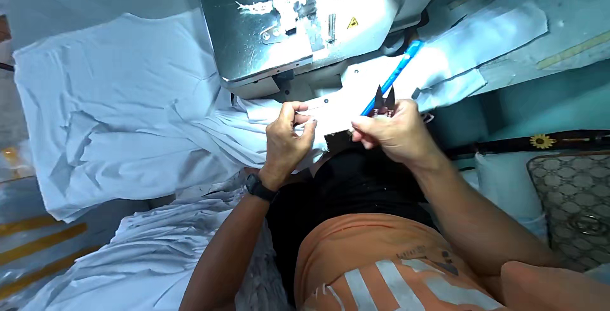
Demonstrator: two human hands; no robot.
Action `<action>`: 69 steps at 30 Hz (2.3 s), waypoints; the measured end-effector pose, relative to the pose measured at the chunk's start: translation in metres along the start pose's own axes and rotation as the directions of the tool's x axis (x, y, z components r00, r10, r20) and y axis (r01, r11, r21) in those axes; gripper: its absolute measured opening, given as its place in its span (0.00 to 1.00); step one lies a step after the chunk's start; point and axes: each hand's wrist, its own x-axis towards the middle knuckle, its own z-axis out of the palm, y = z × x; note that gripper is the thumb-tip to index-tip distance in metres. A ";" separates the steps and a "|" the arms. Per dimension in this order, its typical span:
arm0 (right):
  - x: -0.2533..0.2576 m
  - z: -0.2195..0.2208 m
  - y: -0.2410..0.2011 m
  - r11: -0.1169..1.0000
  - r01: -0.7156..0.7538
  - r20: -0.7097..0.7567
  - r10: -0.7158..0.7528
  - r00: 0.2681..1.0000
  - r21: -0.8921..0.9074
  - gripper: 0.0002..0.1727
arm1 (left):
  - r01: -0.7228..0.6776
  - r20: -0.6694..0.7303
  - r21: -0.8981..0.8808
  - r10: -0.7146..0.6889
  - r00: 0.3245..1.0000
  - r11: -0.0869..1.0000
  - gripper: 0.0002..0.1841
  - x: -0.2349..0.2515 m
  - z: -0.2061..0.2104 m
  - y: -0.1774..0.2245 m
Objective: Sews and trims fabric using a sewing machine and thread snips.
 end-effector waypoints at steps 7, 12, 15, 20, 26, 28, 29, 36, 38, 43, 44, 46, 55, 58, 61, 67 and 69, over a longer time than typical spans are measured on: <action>0.029 0.063 0.039 0.909 0.410 -0.258 -0.415 0.873 -0.077 0.03 | -0.095 -0.066 0.047 0.098 0.993 0.994 0.09 -0.002 0.008 -0.005; 0.025 0.056 0.042 0.924 0.364 -0.188 -0.380 0.906 -0.113 0.03 | -0.069 -0.062 0.040 0.072 0.995 0.997 0.10 -0.001 0.008 -0.003; 0.025 0.054 0.043 0.918 0.376 -0.162 -0.394 0.905 -0.127 0.01 | -0.066 -0.074 0.038 0.068 0.995 0.997 0.11 -0.001 0.009 -0.002; 0.025 0.053 0.043 0.910 0.394 -0.143 -0.410 0.901 -0.128 0.02 | -0.063 -0.073 0.034 0.065 0.995 0.997 0.11 -0.001 0.009 -0.002; 0.026 0.054 0.042 0.915 0.386 -0.141 -0.400 0.906 -0.113 0.02 | -0.070 -0.070 0.030 0.072 0.995 0.997 0.11 -0.001 0.008 -0.003; 0.024 0.053 0.042 0.918 0.382 -0.138 -0.395 0.908 -0.111 0.01 | -0.072 -0.072 0.031 0.074 0.995 0.997 0.10 -0.001 0.008 -0.003; 0.022 0.051 0.041 0.921 0.377 -0.127 -0.387 0.913 -0.100 0.01 | -0.074 -0.073 0.028 0.076 0.994 0.997 0.10 -0.001 0.008 -0.003; 0.025 0.055 0.040 0.922 0.360 -0.168 -0.381 0.909 -0.146 0.01 | -0.077 -0.086 0.030 0.079 0.993 0.997 0.10 0.000 0.009 -0.003; 0.021 0.052 0.033 0.950 0.307 -0.194 -0.312 0.930 -0.059 0.01 | -0.067 -0.086 0.032 0.069 0.994 0.997 0.11 0.000 0.009 -0.003; 0.026 0.040 0.014 0.971 0.238 -0.240 -0.235 0.942 -0.015 0.04 | -0.101 -0.036 0.057 0.103 0.994 0.993 0.09 0.003 0.005 -0.003; 0.027 0.033 0.010 0.973 0.197 -0.252 -0.221 0.942 -0.117 0.05 | -0.125 0.040 0.061 0.123 0.992 0.990 0.09 0.006 -0.002 -0.003; 0.029 0.014 0.000 0.928 0.032 -0.290 -0.148 0.945 -0.371 0.10 | -0.185 0.267 0.059 0.163 0.950 0.981 0.16 0.015 -0.023 -0.002; 0.039 -0.018 -0.026 0.480 -0.296 -0.279 0.108 0.954 -0.826 0.28 | -0.389 0.433 0.099 0.312 0.846 0.916 0.09 0.048 -0.048 0.004; 0.024 -0.008 -0.028 0.602 -0.004 -0.204 -0.264 0.943 -0.798 0.25 | -0.396 0.267 0.048 0.371 0.890 0.917 0.07 0.062 -0.067 0.030; 0.006 0.023 -0.031 0.789 0.415 -0.085 -0.502 0.861 -0.453 0.16 | -0.381 0.174 0.030 0.370 0.912 0.924 0.06 0.071 -0.083 0.052; 0.002 0.069 -0.018 0.706 0.550 0.224 -0.507 0.832 -0.445 0.12 | -0.348 0.182 0.098 0.327 0.927 0.932 0.08 0.078 -0.121 0.089; 0.002 0.063 -0.045 0.779 0.581 0.354 -0.487 0.798 -0.237 0.08 | -0.291 0.265 0.231 0.228 0.937 0.928 0.11 0.070 -0.165 0.124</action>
